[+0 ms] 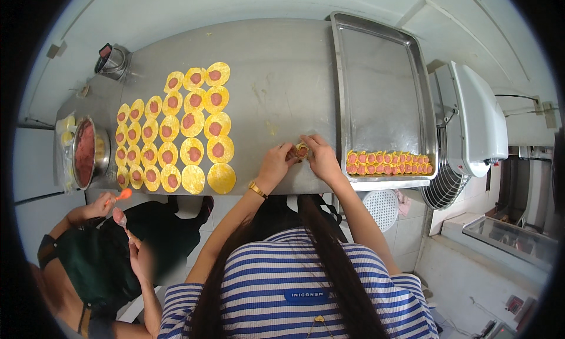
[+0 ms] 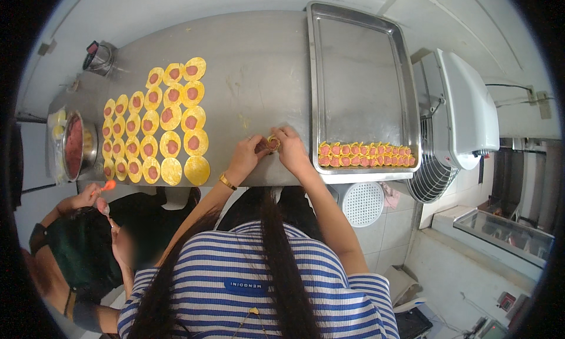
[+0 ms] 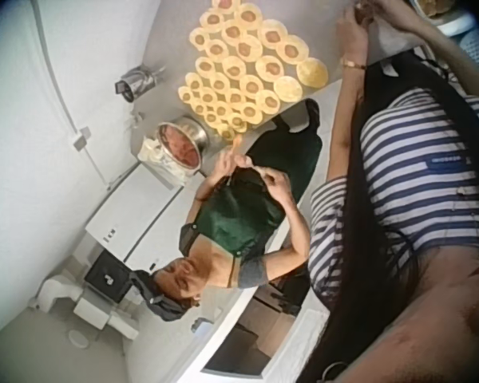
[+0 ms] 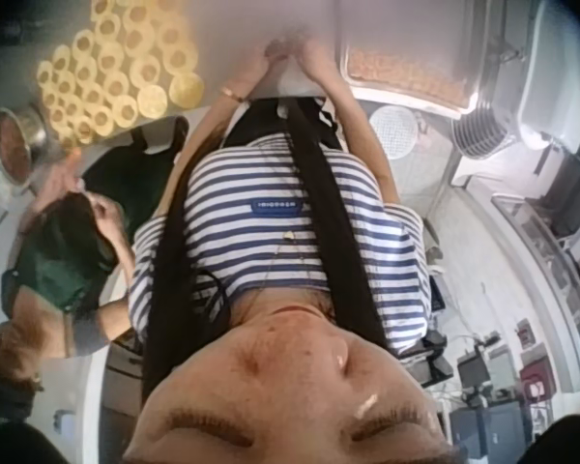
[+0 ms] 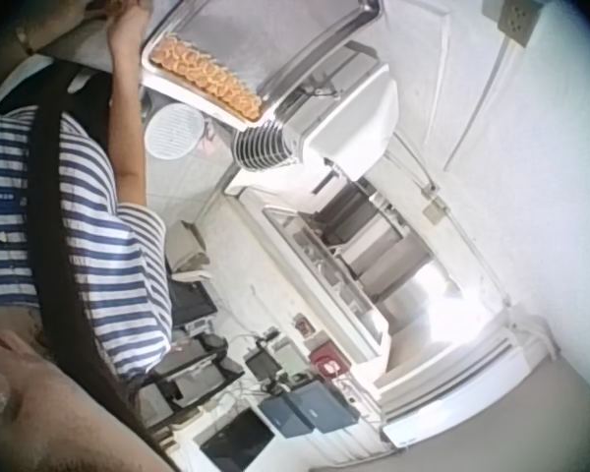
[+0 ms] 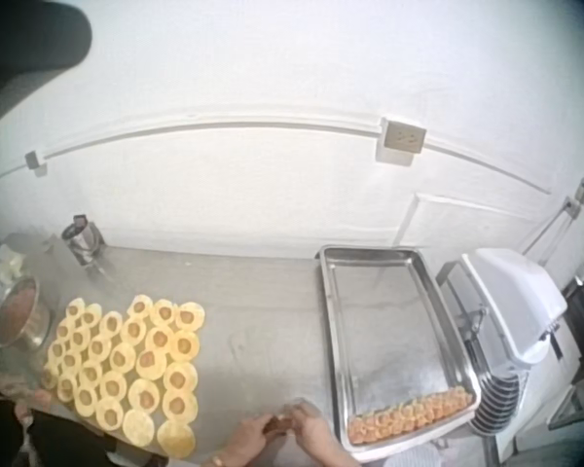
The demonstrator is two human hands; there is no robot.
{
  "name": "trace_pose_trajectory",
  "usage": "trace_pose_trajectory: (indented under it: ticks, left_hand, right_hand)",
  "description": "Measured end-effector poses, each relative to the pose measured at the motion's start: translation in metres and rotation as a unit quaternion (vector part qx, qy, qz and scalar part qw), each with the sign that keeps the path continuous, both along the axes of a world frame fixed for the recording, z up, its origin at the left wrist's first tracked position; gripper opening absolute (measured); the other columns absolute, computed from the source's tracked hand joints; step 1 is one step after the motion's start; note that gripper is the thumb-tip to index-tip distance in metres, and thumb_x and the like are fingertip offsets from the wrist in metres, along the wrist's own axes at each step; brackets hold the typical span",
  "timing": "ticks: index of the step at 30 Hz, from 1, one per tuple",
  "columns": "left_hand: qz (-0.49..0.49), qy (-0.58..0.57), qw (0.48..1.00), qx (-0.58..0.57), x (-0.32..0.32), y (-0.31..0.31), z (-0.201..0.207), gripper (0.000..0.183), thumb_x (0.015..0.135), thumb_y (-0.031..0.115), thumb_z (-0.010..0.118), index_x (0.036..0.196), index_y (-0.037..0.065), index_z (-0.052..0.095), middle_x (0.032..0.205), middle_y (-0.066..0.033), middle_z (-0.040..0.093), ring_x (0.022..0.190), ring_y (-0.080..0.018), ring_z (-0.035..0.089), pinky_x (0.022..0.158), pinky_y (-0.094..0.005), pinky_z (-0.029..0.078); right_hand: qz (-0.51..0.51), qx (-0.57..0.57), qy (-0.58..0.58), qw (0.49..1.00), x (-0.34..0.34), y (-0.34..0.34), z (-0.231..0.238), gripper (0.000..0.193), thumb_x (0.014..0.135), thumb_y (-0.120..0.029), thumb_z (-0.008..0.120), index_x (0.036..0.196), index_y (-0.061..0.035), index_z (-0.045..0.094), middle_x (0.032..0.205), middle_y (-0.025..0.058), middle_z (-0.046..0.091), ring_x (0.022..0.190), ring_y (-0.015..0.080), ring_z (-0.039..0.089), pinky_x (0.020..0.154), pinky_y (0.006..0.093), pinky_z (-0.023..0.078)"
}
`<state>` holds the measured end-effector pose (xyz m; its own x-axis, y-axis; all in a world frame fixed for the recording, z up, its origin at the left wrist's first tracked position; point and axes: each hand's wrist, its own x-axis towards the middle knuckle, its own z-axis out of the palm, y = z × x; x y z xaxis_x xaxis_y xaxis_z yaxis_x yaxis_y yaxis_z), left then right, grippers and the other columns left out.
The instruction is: The person folds yellow dough circles with a pink filling into small pastries and places them on a metal tray. Another person adds filling to additional dough circles on the table. The finished pastries accumulate on the tray.
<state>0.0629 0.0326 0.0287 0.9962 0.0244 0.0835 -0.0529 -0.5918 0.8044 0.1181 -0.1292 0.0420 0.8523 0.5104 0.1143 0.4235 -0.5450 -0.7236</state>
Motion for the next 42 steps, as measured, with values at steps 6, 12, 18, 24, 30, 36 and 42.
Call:
trace_pose_trajectory:
  ticks: [6,12,18,24,30,36,42]
  left_hand:
    - [-0.012,-0.033,0.998,-0.047,0.006,0.001,-0.002,0.027,0.076,0.003,0.07,0.1,0.003,0.057,0.095,-0.013,0.064,0.084,-0.0316,0.064,0.073,-0.0385,0.053]
    - [0.016,0.01,0.996,-0.083,0.014,0.001,-0.001,0.026,0.077,0.006,0.072,0.097,0.001,0.057,0.088,-0.0138,0.065,0.079,-0.0283,0.066,0.07,-0.0348,0.054]
    - [0.017,0.011,0.996,-0.084,0.013,0.009,-0.007,0.025,0.077,0.006,0.072,0.097,0.001,0.058,0.085,-0.0141,0.065,0.078,-0.0274,0.066,0.068,-0.0346,0.053]
    - [0.012,0.003,0.997,-0.079,0.012,0.012,-0.007,0.022,0.078,0.005,0.07,0.097,0.001,0.06,0.085,-0.0153,0.066,0.077,-0.0291,0.065,0.068,-0.0367,0.051]
    - [0.005,0.105,0.982,-0.158,0.01,0.018,-0.001,0.022,0.088,0.004,0.056,0.11,0.002,0.059,0.094,-0.0087,0.067,0.085,-0.0193,0.066,0.075,-0.0304,0.052]
    - [0.046,0.295,0.763,-0.573,0.019,-0.009,0.012,0.027,0.1,0.02,0.039,0.113,0.003,0.056,0.109,-0.0065,0.062,0.093,-0.0164,0.063,0.081,-0.0277,0.053]
    - [0.022,0.261,0.778,-0.572,0.024,-0.081,0.05,0.034,0.101,0.026,0.038,0.119,0.001,0.053,0.114,-0.0089,0.061,0.1,-0.018,0.062,0.09,-0.0317,0.051]
  right_hand:
    - [-0.035,-0.024,0.034,0.999,-0.003,0.005,0.0,0.032,0.072,0.006,0.06,0.102,-0.0037,0.064,0.095,0.0156,0.06,0.088,0.0393,0.06,0.076,0.0441,0.05]
    - [-0.005,0.025,0.022,0.999,0.01,0.01,0.0,0.029,0.071,0.006,0.061,0.099,-0.0038,0.064,0.094,0.016,0.059,0.087,0.0391,0.06,0.075,0.0438,0.05]
    - [0.001,-0.003,0.004,1.0,0.005,0.01,0.012,0.03,0.072,0.008,0.058,0.1,-0.0026,0.062,0.096,0.0167,0.058,0.09,0.0395,0.058,0.077,0.0444,0.049]
    - [0.005,-0.068,0.022,0.997,0.003,0.021,0.003,0.034,0.069,0.007,0.058,0.101,-0.0043,0.063,0.105,0.0169,0.057,0.101,0.0376,0.055,0.085,0.0432,0.048]
    - [0.0,-0.065,0.001,0.998,0.001,0.021,0.0,0.027,0.072,0.001,0.061,0.097,-0.006,0.065,0.105,0.0154,0.057,0.095,0.0345,0.058,0.083,0.0418,0.05]
    - [-0.025,0.107,0.057,0.992,0.006,-0.007,0.039,0.026,0.076,-0.004,0.066,0.102,-0.0037,0.066,0.097,0.0116,0.059,0.081,0.0284,0.063,0.072,0.0355,0.052]
    - [0.017,0.145,0.035,0.989,0.019,-0.084,0.065,0.03,0.075,-0.002,0.067,0.106,-0.0048,0.064,0.099,0.0098,0.06,0.083,0.0242,0.065,0.075,0.0333,0.053]
